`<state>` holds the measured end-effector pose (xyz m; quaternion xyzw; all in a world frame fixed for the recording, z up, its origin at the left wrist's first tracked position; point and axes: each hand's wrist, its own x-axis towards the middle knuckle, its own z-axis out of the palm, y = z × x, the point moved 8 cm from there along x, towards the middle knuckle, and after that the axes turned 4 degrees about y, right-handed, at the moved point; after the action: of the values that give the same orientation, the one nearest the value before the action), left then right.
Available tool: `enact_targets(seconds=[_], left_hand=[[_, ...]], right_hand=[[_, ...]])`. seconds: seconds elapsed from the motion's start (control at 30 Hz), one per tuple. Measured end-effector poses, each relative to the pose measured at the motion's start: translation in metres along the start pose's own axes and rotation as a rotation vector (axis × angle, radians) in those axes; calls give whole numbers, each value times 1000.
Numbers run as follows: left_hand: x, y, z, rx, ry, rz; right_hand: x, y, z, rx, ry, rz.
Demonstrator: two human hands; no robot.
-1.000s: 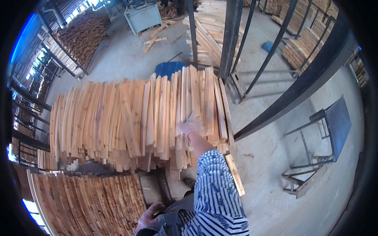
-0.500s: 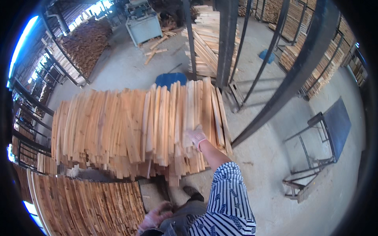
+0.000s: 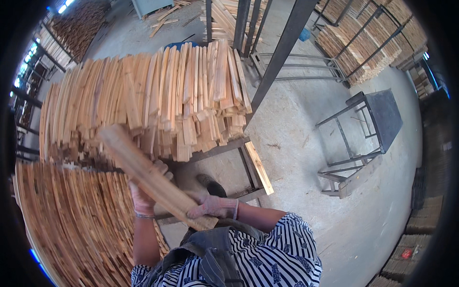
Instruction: The person picks up wooden planks from a large pile and stacks them onto a metal rack. They handle the planks one by one or in small groups, arranging them neatly on the rack.
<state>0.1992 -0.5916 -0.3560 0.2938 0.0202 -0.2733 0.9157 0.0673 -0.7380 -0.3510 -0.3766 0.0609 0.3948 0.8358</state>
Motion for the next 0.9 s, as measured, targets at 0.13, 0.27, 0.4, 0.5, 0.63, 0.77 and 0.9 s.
enact_targets(seconds=[0.13, 0.27, 0.4, 0.5, 0.63, 0.77, 0.9], left_hand=[[-84, 23, -9, 4, 156, 252], [-157, 33, -23, 197, 475, 351], [-194, 41, -39, 345, 749, 389], [-215, 39, -58, 413, 873, 399], [-225, -3, -94, 309, 983, 336], [-229, -82, -160, 302, 1059, 247], [-220, -162, -218, 331, 1109, 69]], right_hand=[[5, 70, 34, 12, -210, 137], [-3, 103, 56, -122, -326, 212], [12, 102, 49, -372, -294, 123], [38, 123, -11, -573, -64, 211], [71, 201, -193, -1655, 64, 13], [-21, 157, -361, -1072, 900, 604], [-58, 163, -465, -1074, 970, 781]])
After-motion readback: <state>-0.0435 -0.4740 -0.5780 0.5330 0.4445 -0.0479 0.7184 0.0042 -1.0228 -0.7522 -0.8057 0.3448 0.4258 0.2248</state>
